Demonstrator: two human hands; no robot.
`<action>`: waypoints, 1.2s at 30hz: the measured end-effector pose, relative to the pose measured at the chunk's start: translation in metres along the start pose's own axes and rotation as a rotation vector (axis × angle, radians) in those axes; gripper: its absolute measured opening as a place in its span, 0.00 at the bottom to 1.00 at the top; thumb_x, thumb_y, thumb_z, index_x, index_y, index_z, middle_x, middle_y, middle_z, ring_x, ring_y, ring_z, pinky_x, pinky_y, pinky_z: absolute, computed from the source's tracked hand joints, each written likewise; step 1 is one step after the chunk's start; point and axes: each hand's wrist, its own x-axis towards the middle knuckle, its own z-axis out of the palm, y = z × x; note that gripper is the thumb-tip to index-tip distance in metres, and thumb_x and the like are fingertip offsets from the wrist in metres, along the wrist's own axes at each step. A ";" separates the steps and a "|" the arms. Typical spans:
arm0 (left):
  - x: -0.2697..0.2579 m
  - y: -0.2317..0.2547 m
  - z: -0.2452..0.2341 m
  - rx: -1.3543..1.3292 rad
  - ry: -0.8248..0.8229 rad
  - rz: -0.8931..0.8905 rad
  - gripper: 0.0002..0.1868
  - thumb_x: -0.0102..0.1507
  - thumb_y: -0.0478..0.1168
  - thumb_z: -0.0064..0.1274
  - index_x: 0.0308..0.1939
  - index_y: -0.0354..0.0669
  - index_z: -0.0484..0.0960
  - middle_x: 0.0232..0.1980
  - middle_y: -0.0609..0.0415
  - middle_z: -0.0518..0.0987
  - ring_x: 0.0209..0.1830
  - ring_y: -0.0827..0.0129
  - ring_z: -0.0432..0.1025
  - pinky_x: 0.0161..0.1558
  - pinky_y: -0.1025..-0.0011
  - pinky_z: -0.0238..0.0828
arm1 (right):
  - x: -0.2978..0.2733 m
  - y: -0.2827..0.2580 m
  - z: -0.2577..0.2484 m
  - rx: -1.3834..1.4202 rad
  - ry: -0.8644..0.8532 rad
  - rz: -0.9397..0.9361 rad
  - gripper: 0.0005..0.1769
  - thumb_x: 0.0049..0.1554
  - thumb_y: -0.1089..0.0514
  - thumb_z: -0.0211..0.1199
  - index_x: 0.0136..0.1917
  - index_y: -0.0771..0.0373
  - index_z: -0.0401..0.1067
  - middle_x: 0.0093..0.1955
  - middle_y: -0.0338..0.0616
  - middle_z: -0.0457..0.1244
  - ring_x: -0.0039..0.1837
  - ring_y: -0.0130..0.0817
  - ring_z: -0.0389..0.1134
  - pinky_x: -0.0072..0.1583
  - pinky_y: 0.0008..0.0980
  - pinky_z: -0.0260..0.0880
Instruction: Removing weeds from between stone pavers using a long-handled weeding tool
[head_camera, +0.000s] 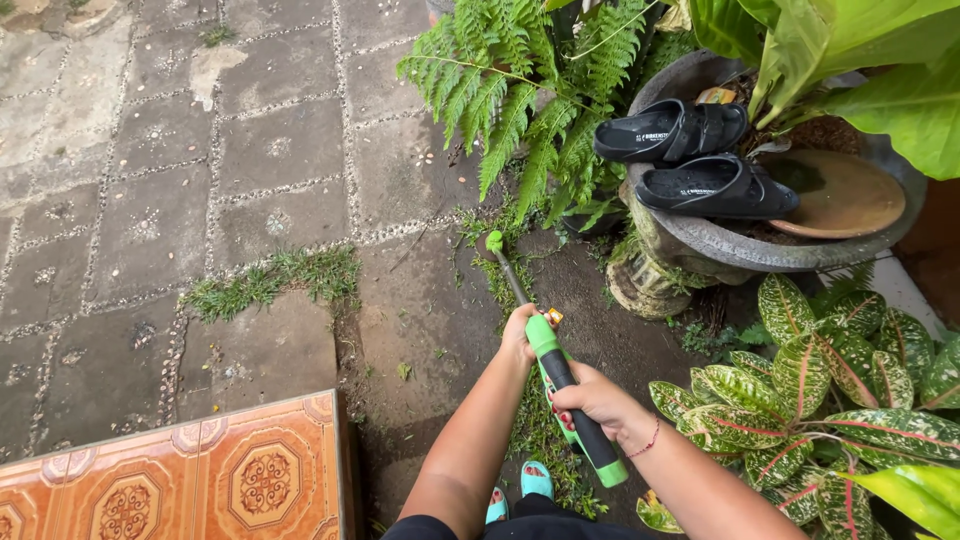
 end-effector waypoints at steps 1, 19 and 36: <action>0.001 0.000 0.002 0.000 0.000 -0.001 0.08 0.48 0.22 0.43 0.30 0.32 0.71 0.23 0.50 0.72 0.21 0.61 0.78 0.28 0.58 0.82 | 0.000 0.000 0.000 0.000 0.001 0.000 0.23 0.40 0.77 0.58 0.52 0.74 0.68 0.27 0.52 0.57 0.23 0.33 0.62 0.26 0.34 0.66; -0.012 0.052 -0.007 -0.073 -0.033 0.031 0.08 0.47 0.22 0.42 0.29 0.32 0.70 0.23 0.51 0.70 0.20 0.63 0.75 0.27 0.61 0.79 | 0.038 0.014 0.030 -0.068 -0.039 0.002 0.30 0.39 0.78 0.58 0.57 0.74 0.68 0.27 0.53 0.58 0.22 0.34 0.63 0.26 0.34 0.67; 0.000 0.138 -0.021 -0.080 -0.014 0.065 0.08 0.47 0.22 0.42 0.28 0.32 0.71 0.23 0.52 0.69 0.21 0.63 0.75 0.28 0.61 0.79 | 0.099 0.015 0.085 -0.044 -0.083 0.008 0.26 0.40 0.78 0.59 0.55 0.72 0.69 0.27 0.53 0.58 0.23 0.34 0.63 0.26 0.34 0.67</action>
